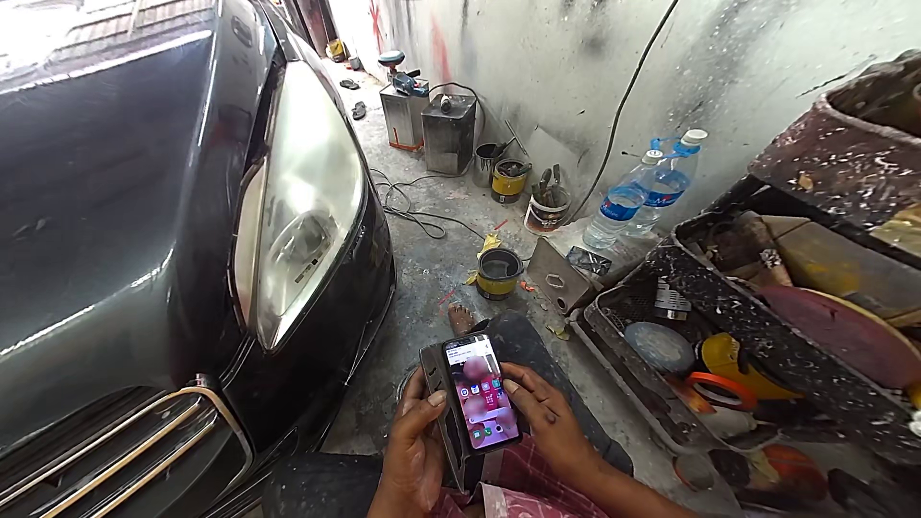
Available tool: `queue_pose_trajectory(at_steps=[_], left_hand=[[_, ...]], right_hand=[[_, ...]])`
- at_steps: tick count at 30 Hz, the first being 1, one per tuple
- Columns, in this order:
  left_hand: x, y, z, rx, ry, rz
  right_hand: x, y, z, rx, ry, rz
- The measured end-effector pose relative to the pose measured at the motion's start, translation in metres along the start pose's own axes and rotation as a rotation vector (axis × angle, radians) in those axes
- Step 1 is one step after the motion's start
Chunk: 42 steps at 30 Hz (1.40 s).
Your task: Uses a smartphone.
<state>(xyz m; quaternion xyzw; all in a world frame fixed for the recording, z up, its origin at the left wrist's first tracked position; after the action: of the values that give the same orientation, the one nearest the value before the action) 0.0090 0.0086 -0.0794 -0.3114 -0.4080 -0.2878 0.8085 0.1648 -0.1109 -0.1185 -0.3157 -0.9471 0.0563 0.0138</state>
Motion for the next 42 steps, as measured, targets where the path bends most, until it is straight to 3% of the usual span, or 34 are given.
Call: queue_pose_trajectory(at_steps=[26,34,42], left_hand=[[-0.0031,-0.0008,0.0004,-0.005,0.000,0.009],[-0.0045,-0.0019,0.0031,-0.018,0.046,0.099],[-0.0063,-0.0010,0.0037,-0.015,0.030,0.081]], right_hand=[[0.0020,-0.0014,0.0002,-0.006,0.008,-0.007],[0.0002,-0.0001,0.0007,0.068,0.024,-0.045],[0.0004,0.0016,0.0005,0.084,0.011,-0.060]])
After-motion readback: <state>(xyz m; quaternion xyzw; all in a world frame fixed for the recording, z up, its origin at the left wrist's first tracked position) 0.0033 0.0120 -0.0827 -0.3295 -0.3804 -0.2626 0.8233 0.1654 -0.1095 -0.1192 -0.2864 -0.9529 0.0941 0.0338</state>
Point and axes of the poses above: each hand's wrist, its own y-axis towards the middle knuckle, its own x-axis out of the palm, z = x × y, the point moved 1 cm from there along y, towards the middle knuckle, and after that the axes turned 5 degrees about -y, right-handed, at the moved point
